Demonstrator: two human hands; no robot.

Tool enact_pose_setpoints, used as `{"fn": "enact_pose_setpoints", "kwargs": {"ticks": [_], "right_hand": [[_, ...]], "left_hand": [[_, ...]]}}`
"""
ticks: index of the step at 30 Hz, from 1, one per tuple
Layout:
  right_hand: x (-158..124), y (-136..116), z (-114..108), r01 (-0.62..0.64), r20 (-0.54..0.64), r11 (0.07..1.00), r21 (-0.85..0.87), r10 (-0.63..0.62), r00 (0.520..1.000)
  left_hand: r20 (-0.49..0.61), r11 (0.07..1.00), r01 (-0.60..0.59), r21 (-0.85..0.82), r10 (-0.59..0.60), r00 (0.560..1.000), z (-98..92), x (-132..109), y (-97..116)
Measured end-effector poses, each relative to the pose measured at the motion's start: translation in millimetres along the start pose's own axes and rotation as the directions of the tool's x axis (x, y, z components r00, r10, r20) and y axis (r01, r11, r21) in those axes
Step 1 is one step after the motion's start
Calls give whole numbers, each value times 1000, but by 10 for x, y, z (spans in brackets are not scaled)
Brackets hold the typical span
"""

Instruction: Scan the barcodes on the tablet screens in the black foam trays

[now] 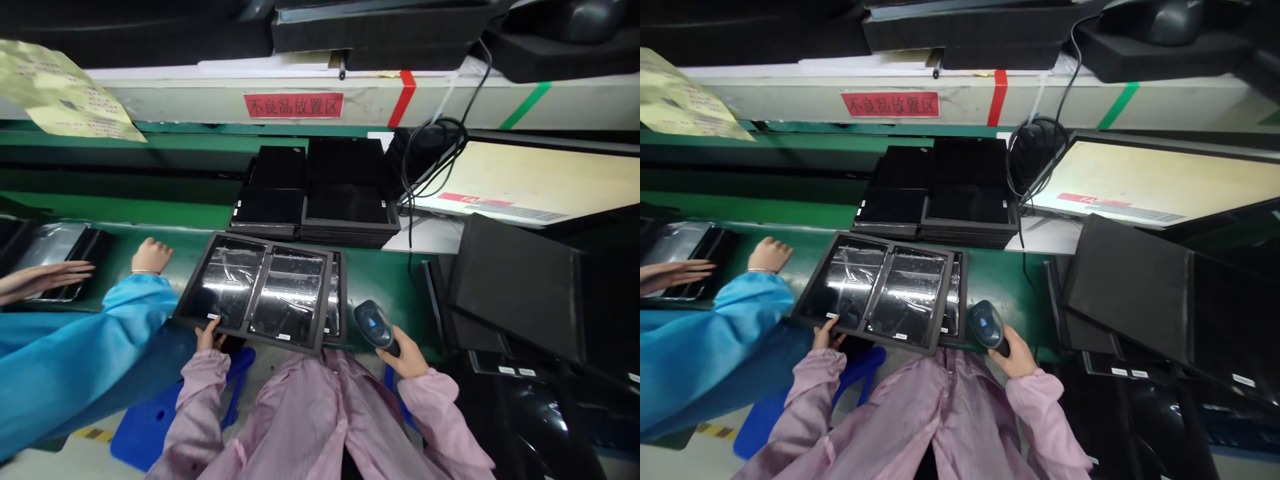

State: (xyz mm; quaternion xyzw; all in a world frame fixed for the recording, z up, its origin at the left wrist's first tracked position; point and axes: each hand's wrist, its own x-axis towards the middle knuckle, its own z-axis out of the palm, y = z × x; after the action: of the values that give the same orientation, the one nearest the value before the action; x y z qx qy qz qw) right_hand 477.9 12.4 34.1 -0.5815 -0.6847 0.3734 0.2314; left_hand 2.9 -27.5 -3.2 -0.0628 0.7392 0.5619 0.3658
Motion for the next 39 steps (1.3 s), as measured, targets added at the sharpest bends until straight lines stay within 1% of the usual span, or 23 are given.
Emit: {"fn": "enact_pose_setpoints", "kwargs": {"ticks": [2, 4, 5, 6, 8, 10, 11, 12, 14, 16, 18, 19, 20, 21, 23, 25, 26, 27, 29, 31, 33, 36, 39], "right_hand": [[36, 16, 131, -180, 106, 973, 147, 165, 980], [52, -21, 181, -385, 221, 877, 288, 331, 918], [45, -60, 172, -458, 284, 822, 338, 375, 882], [27, -112, 144, -505, 343, 779, 372, 390, 855], [-43, -241, 63, -549, 454, 739, 391, 364, 813], [-144, -374, 5, -601, 579, 713, 361, 333, 744], [-198, -434, 1, -629, 625, 695, 349, 328, 708], [-249, -486, 17, -648, 651, 677, 347, 323, 686], [-330, -559, 103, -660, 652, 653, 372, 322, 687], [-373, -599, 224, -669, 637, 632, 392, 338, 693], [-382, -624, 331, -696, 652, 604, 389, 353, 671], [-379, -639, 368, -713, 666, 588, 382, 361, 653], [-373, -658, 393, -727, 677, 574, 377, 365, 640], [-366, -681, 407, -736, 684, 564, 375, 367, 630], [-353, -740, 409, -750, 697, 548, 371, 369, 615], [-349, -803, 400, -762, 705, 537, 361, 378, 600], [-350, -830, 396, -768, 705, 532, 355, 387, 594], [-354, -852, 395, -773, 702, 529, 349, 399, 590], [-365, -878, 396, -768, 685, 539, 347, 414, 599], [-373, -882, 397, -746, 660, 567, 348, 417, 625], [-372, -877, 394, -726, 633, 597, 342, 425, 648], [-355, -871, 385, -713, 610, 620, 327, 437, 660], [-350, -866, 386, -706, 607, 619, 344, 427, 670]], "left_hand": [[17, 999, 23, -40, -22, 1000, -53, -14, -313], [40, 997, 47, -57, -44, 998, -44, -64, -499], [45, 996, 64, -60, -62, 997, -34, -105, -560], [51, 995, 83, -59, -80, 995, -26, -152, -608], [60, 993, 112, -35, -110, 992, -31, -249, -687], [59, 993, 121, 8, -121, 991, -62, -314, -745], [62, 992, 123, 36, -125, 990, -86, -327, -762], [66, 990, 126, 67, -131, 989, -117, -322, -768], [60, 986, 124, 113, -131, 990, -198, -260, -732], [-26, 989, 90, 115, -87, 996, -302, -126, -622], [-150, 989, -1, 146, 23, 988, -417, 61, -447], [-177, 974, -60, 219, 101, 979, -472, 161, -347], [-163, 937, -110, 331, 171, 972, -521, 255, -248], [-119, 875, -146, 462, 224, 967, -564, 335, -159], [-18, 698, -188, 691, 277, 961, -632, 431, -40], [42, 553, -208, 807, 299, 953, -682, 431, -29], [68, 510, -222, 831, 303, 950, -704, 405, -64], [96, 491, -243, 837, 305, 947, -725, 370, -119], [135, 508, -278, 815, 301, 944, -758, 299, -258], [133, 547, -301, 781, 326, 936, -777, 257, -380], [121, 571, -314, 759, 350, 929, -781, 256, -441], [141, 570, -296, 766, 300, 943, -776, 342, -404], [201, 526, -282, 802, 206, 958, -742, 546, -268]]}}
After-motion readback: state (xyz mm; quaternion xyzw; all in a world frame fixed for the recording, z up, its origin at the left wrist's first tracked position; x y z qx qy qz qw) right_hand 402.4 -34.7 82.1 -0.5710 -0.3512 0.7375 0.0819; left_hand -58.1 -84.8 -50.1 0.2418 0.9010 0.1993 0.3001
